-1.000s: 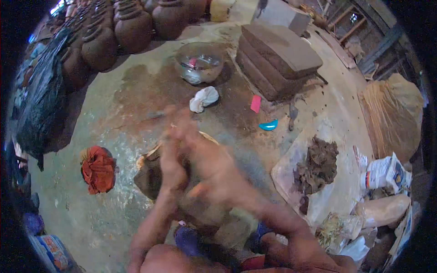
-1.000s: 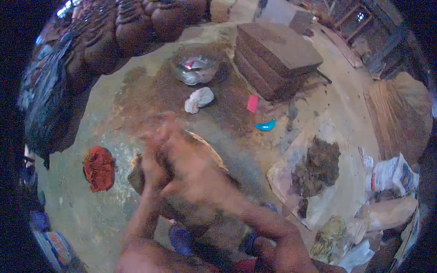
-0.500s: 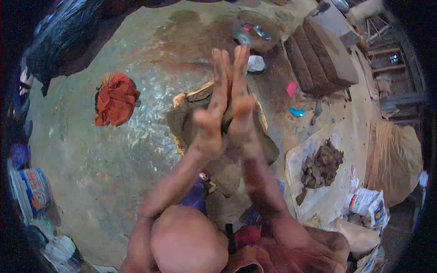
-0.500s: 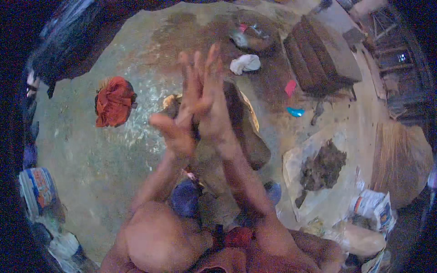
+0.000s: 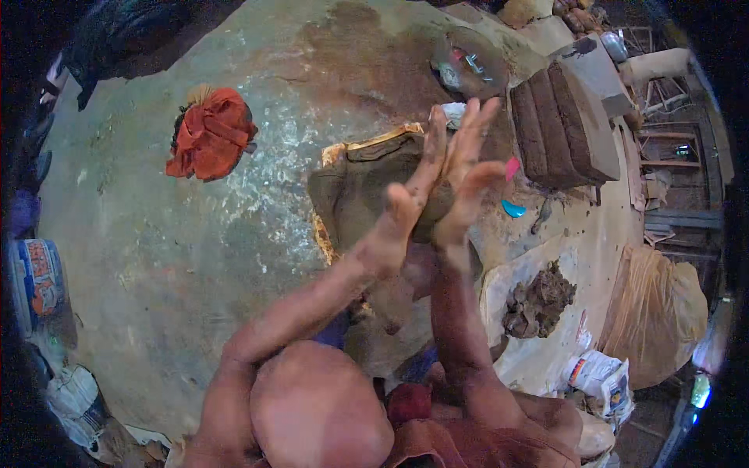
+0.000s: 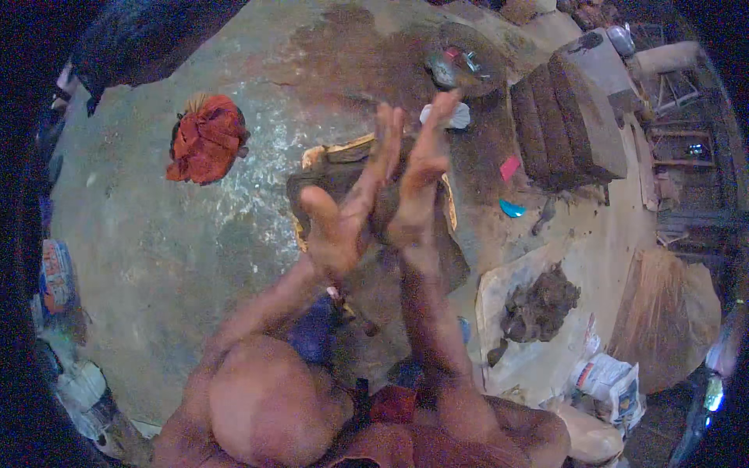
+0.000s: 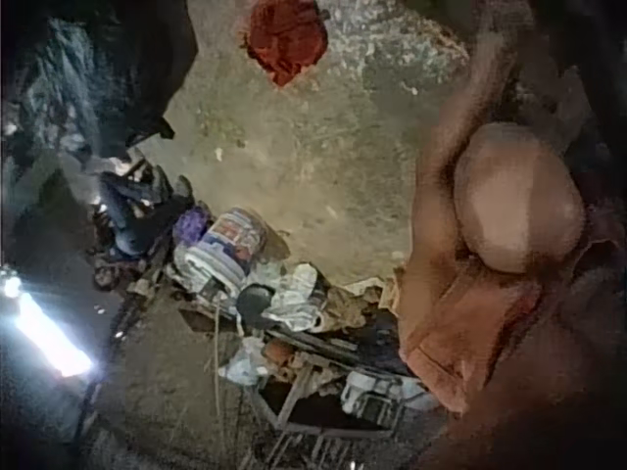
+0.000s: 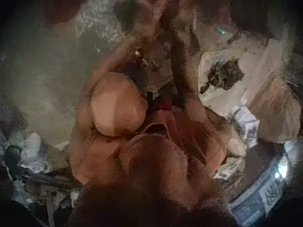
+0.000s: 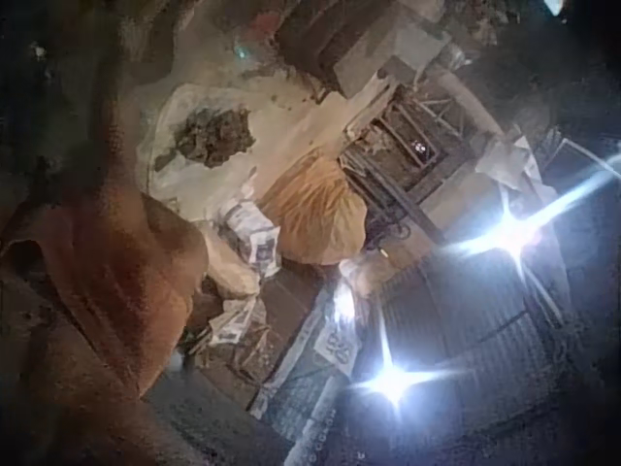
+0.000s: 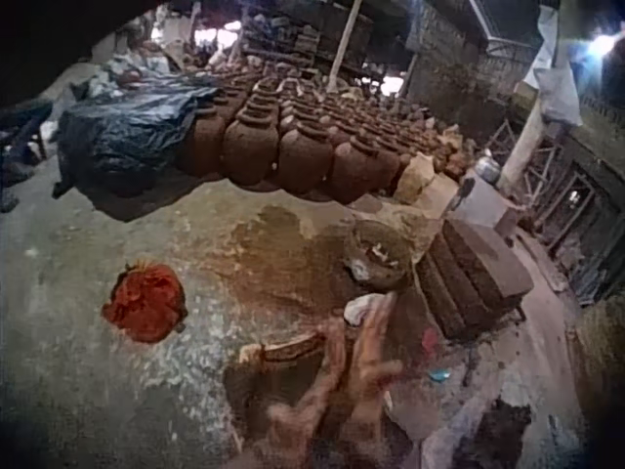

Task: The person shapes a clay pot by hand and using tools while sitting on the floor. They use a cloth to moisten the clay, a scraper to smooth the surface, and a curved tool to refine the shape of the pot.

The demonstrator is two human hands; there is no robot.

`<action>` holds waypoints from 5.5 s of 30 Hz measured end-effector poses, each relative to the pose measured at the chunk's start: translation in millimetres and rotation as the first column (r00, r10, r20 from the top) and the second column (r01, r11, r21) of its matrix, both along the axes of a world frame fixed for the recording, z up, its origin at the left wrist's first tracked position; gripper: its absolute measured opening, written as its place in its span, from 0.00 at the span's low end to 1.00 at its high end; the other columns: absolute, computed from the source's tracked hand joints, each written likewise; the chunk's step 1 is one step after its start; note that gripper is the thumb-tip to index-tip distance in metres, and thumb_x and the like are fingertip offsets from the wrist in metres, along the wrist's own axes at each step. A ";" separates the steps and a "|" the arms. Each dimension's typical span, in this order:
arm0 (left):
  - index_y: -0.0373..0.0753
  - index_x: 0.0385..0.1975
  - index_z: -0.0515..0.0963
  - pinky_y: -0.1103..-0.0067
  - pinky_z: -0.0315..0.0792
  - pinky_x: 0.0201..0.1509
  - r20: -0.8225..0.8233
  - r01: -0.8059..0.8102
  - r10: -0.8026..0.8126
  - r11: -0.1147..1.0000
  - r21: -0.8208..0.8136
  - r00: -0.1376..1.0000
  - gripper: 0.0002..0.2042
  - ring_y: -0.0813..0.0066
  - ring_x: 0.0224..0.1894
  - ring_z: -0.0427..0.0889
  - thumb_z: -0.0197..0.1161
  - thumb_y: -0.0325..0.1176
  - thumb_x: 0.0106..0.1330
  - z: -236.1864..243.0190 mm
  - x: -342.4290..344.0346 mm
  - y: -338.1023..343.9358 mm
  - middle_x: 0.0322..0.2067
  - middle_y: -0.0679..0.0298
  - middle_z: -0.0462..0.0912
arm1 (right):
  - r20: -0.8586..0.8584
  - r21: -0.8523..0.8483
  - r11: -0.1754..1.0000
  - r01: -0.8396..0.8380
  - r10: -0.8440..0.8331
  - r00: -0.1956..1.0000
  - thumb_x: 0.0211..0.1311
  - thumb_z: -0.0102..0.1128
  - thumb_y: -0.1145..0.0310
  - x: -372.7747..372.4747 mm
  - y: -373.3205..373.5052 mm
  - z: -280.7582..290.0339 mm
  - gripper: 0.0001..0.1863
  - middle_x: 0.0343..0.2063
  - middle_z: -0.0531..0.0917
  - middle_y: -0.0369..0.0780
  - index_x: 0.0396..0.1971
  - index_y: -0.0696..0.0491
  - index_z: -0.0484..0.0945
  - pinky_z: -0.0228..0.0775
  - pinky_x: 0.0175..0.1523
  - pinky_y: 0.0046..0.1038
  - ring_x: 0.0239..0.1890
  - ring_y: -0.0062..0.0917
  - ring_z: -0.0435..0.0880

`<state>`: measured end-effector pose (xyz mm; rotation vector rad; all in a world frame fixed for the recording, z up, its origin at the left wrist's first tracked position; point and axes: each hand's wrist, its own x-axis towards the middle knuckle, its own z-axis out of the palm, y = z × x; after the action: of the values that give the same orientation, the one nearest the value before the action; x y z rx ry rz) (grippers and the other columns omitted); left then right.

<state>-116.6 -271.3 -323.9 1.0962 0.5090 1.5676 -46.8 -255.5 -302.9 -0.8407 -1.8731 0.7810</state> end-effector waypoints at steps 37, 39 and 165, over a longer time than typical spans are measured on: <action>0.41 0.77 0.54 0.67 0.60 0.73 0.211 -0.023 0.204 0.770 -0.638 0.956 0.35 0.61 0.71 0.66 0.37 0.60 0.79 -138.8 -88.5 22.4 0.73 0.56 0.60 | 0.425 0.020 0.999 0.045 -0.049 0.904 0.49 0.52 0.90 28.9 42.1 -146.4 0.41 0.50 0.77 0.42 0.64 0.40 0.77 0.70 0.59 0.30 0.53 0.37 0.78; 0.41 0.76 0.54 0.68 0.64 0.71 0.214 -0.011 0.192 0.768 -0.640 0.958 0.36 0.62 0.67 0.70 0.36 0.61 0.79 -138.0 -92.3 21.7 0.71 0.55 0.64 | 0.441 0.041 0.998 0.047 -0.060 0.896 0.51 0.53 0.88 22.5 44.6 -149.1 0.39 0.51 0.77 0.40 0.63 0.39 0.78 0.70 0.59 0.34 0.53 0.37 0.76; 0.36 0.53 0.83 0.78 0.77 0.47 -0.491 -0.224 -0.233 0.675 -0.703 0.840 0.20 0.77 0.41 0.84 0.70 0.39 0.64 -122.6 -119.9 65.5 0.41 0.64 0.88 | 0.606 -0.502 0.857 0.116 0.253 0.754 0.59 0.66 0.68 20.3 66.1 -144.6 0.50 0.21 0.83 0.44 0.78 0.32 0.48 0.78 0.36 0.36 0.23 0.33 0.82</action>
<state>-236.5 -205.9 -446.4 0.8546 1.4067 0.8254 -26.5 -189.3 -447.5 -1.5551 -2.3556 1.1750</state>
